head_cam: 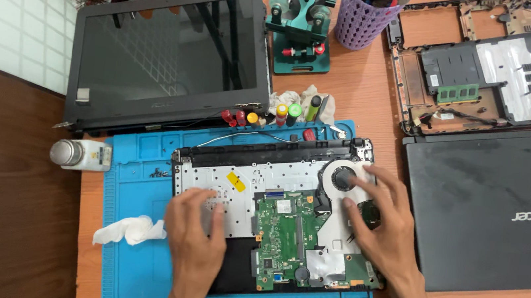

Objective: The person manipulates internal laptop components by hand, handling wires and a RAM module, and moves the internal metal housing parts.

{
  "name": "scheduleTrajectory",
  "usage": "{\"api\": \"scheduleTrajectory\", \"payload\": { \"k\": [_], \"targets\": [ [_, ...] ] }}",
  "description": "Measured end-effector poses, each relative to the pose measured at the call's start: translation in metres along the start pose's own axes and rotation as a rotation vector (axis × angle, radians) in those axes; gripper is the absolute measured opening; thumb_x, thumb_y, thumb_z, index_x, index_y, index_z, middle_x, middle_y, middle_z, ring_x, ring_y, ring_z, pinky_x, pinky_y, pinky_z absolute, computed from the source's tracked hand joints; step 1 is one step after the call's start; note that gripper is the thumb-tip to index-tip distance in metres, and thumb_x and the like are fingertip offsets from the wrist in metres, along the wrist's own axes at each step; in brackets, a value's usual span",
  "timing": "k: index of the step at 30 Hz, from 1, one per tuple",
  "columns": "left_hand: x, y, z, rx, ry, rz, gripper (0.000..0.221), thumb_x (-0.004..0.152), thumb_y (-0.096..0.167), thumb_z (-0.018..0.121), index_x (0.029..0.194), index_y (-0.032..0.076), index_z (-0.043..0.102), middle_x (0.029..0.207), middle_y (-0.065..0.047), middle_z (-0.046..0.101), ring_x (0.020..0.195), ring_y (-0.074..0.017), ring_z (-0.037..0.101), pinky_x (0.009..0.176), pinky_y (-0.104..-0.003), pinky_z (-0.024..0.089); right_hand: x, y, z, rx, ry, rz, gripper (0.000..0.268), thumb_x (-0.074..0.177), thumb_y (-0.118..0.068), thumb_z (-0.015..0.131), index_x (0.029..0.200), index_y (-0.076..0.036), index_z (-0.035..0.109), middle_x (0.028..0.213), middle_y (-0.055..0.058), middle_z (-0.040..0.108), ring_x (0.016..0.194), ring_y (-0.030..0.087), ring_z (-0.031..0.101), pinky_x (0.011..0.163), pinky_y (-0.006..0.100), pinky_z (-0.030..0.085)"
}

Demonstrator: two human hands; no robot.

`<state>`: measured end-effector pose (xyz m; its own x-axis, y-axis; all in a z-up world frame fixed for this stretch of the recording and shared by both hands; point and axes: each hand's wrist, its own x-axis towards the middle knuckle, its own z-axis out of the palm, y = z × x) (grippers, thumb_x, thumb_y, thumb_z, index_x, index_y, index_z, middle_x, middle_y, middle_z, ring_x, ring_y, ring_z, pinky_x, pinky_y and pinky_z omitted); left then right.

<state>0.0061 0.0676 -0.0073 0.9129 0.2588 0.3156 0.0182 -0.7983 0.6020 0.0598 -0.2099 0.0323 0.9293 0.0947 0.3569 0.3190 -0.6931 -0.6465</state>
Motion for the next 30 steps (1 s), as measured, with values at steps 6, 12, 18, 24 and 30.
{"api": "scheduleTrajectory", "payload": {
  "k": [6, 12, 18, 24, 30],
  "targets": [
    [0.001, -0.016, -0.015, -0.01, -0.028, -0.216, 0.036, 0.095, 0.016, 0.066, 0.128, 0.003, 0.06, 0.146, -0.018, 0.05, 0.134, -0.0401, 0.05, 0.107, -0.049, 0.043, 0.013, 0.015, 0.005, 0.299, 0.049, 0.44, 0.053, 0.087, -0.011, 0.07, 0.139, -0.003, 0.058, 0.131, 0.015, 0.065, 0.116, 0.021, 0.068, 0.096, 0.033, 0.057],
    [0.0, -0.015, -0.012, -0.075, -0.015, -0.255, 0.037, 0.095, 0.014, 0.064, 0.131, 0.003, 0.059, 0.148, -0.018, 0.05, 0.135, -0.0388, 0.05, 0.109, -0.048, 0.043, 0.045, 0.042, 0.009, 0.254, -0.012, 0.611, 0.037, 0.096, -0.019, 0.069, 0.128, 0.0, 0.07, 0.101, 0.012, 0.079, 0.088, 0.015, 0.072, 0.076, 0.029, 0.058],
    [0.0, -0.017, -0.005, -0.047, 0.039, -0.219, 0.036, 0.092, 0.012, 0.067, 0.127, 0.004, 0.062, 0.147, -0.016, 0.053, 0.134, -0.0378, 0.053, 0.111, -0.048, 0.043, 0.046, 0.04, 0.018, 0.195, 0.037, 0.598, 0.035, 0.09, -0.019, 0.072, 0.118, 0.001, 0.073, 0.092, 0.013, 0.079, 0.08, 0.016, 0.073, 0.071, 0.029, 0.058],
    [-0.001, -0.012, -0.004, -0.048, 0.065, -0.229, 0.038, 0.088, 0.012, 0.072, 0.124, 0.004, 0.065, 0.146, -0.017, 0.053, 0.134, -0.0375, 0.054, 0.107, -0.047, 0.046, 0.044, 0.043, 0.021, 0.147, 0.044, 0.549, 0.034, 0.089, -0.021, 0.073, 0.115, 0.001, 0.073, 0.087, 0.014, 0.077, 0.075, 0.018, 0.072, 0.067, 0.032, 0.056],
    [0.004, -0.009, -0.011, -0.055, 0.035, -0.26, 0.033, 0.092, 0.012, 0.068, 0.124, 0.003, 0.064, 0.145, -0.016, 0.054, 0.131, -0.0363, 0.056, 0.107, -0.046, 0.047, 0.041, 0.041, 0.023, 0.162, 0.084, 0.536, 0.033, 0.091, -0.018, 0.072, 0.118, 0.001, 0.071, 0.091, 0.013, 0.076, 0.078, 0.019, 0.073, 0.068, 0.031, 0.057]
  ]
}}
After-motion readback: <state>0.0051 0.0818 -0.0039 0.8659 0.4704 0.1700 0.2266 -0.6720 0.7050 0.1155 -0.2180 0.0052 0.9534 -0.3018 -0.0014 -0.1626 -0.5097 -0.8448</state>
